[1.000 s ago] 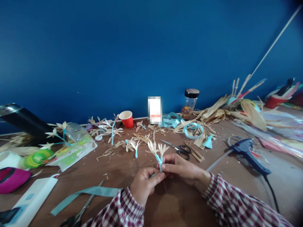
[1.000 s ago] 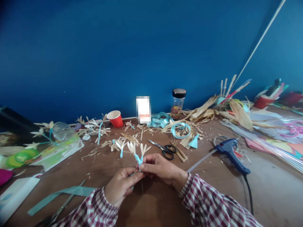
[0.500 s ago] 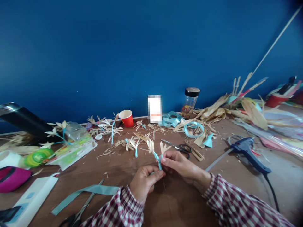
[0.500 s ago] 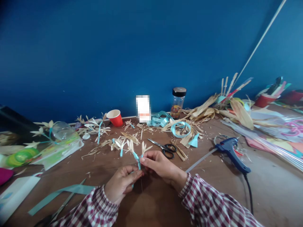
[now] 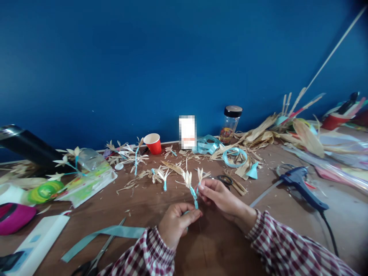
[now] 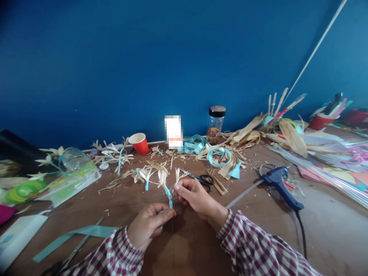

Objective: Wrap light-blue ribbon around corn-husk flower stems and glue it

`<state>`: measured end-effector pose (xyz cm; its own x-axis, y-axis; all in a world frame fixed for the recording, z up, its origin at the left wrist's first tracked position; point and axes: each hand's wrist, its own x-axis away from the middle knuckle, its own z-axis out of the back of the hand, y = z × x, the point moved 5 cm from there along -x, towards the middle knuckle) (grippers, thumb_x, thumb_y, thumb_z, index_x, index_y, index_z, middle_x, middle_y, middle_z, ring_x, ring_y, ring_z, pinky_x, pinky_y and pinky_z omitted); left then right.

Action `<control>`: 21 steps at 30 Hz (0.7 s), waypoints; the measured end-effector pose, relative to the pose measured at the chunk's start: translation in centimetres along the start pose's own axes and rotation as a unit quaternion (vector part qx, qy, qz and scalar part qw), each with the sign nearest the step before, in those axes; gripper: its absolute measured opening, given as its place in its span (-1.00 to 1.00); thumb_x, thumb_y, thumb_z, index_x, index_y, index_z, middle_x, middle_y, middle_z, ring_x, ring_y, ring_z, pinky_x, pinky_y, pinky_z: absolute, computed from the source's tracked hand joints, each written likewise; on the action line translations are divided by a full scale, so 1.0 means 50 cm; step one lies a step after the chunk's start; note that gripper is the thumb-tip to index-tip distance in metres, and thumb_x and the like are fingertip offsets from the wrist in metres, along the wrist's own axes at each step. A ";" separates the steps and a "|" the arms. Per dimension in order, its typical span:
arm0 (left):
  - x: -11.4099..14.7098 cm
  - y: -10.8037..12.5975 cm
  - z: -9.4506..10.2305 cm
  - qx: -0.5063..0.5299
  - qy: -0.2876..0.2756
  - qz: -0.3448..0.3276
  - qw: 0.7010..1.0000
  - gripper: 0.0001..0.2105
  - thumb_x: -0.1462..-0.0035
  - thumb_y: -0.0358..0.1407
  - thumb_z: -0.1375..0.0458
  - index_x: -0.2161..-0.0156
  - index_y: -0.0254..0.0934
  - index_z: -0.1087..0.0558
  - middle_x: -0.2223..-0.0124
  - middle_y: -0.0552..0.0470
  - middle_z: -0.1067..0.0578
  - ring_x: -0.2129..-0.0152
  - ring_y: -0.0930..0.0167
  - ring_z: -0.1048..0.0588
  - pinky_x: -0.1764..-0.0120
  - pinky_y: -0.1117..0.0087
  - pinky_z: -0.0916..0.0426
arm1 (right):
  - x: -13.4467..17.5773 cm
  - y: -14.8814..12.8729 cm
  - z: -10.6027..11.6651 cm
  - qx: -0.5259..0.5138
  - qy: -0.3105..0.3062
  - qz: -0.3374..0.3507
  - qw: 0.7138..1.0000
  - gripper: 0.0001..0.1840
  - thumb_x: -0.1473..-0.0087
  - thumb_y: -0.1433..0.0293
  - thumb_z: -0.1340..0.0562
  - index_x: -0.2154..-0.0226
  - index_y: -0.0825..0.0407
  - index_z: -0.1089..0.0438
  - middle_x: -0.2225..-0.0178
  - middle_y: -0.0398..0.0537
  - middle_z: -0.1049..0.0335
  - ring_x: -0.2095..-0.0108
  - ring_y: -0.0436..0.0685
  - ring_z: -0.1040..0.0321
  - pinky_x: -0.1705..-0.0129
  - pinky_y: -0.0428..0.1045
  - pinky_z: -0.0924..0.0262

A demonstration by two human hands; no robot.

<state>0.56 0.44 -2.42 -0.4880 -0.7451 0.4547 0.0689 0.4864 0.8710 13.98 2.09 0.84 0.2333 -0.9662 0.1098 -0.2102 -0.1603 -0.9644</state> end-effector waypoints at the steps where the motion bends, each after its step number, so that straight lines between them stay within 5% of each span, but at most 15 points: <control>1: 0.000 -0.001 0.000 0.002 0.000 0.001 1.000 -0.64 0.19 -0.04 -0.28 0.47 -0.37 -0.44 0.69 0.28 -0.07 0.79 0.68 0.09 0.72 0.53 0.26 | 0.000 -0.003 0.003 -0.006 0.008 0.000 1.000 -0.63 0.06 0.14 -0.27 0.56 0.11 -0.31 0.65 -0.25 -0.15 0.66 -0.14 0.02 0.63 -0.17 0.16; 21: 0.000 0.022 -0.008 0.112 0.001 0.004 0.994 -0.63 0.30 -0.07 -0.35 0.50 -0.37 -0.46 0.70 0.29 -0.06 0.79 0.70 0.13 0.75 0.58 0.30 | 0.001 0.011 -0.005 -0.100 -0.017 -0.006 0.995 -0.72 0.07 0.22 -0.30 0.36 0.09 -0.38 0.57 -0.19 -0.26 0.60 -0.11 -0.12 0.60 -0.18 0.08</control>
<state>0.97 0.82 -1.37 -0.4864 -0.7417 0.4618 -0.1221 0.5811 0.8046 13.62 1.90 0.38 0.2686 -0.9570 0.1100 -0.3918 -0.2128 -0.8951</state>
